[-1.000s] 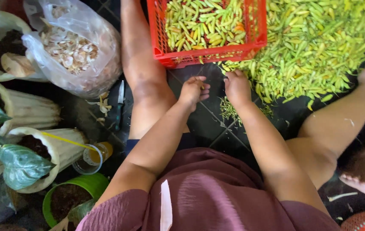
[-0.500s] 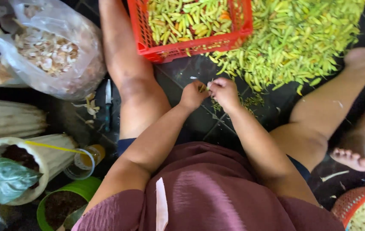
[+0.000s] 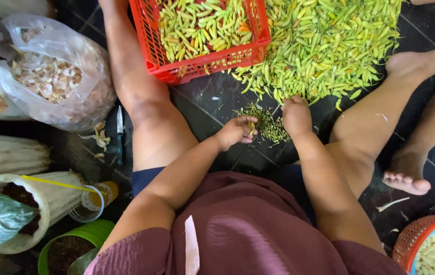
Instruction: The person is sitting on the floor and picking stems from a large pile of green buds, then placing the cleaned buds into a red plastic crate.
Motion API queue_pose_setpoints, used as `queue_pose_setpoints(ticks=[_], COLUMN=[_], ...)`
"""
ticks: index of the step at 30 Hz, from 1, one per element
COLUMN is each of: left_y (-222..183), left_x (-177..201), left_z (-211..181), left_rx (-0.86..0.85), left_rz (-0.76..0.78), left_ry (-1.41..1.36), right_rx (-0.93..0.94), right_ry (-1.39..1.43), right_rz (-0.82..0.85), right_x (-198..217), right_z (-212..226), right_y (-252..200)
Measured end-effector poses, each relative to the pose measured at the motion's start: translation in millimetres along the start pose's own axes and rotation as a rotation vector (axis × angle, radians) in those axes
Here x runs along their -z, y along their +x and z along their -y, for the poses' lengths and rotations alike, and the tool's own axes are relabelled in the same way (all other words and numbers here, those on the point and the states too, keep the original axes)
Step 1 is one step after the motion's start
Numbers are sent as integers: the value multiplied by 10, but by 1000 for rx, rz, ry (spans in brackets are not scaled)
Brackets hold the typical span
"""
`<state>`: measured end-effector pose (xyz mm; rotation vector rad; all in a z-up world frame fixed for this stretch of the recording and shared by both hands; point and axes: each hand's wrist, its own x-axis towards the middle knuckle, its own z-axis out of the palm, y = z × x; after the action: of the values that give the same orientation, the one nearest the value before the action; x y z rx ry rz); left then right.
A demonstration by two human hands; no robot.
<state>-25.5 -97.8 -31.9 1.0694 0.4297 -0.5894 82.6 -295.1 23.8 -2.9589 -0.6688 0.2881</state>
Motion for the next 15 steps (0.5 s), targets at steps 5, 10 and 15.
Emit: queue_pose_setpoints(ticks=[5, 10, 15], left_y=[158, 255, 393], left_x=[138, 133, 206], left_z=[181, 296, 502], left_rx=[20, -135, -241], left_rz=[-87, -150, -190], left_ry=[-20, 228, 542], right_rx=[-26, -401, -375], right_ry=[74, 1160, 1157], right_rz=[-79, 13, 216], right_x=[-470, -413, -486], right_z=[-248, 254, 304], right_y=[50, -131, -184])
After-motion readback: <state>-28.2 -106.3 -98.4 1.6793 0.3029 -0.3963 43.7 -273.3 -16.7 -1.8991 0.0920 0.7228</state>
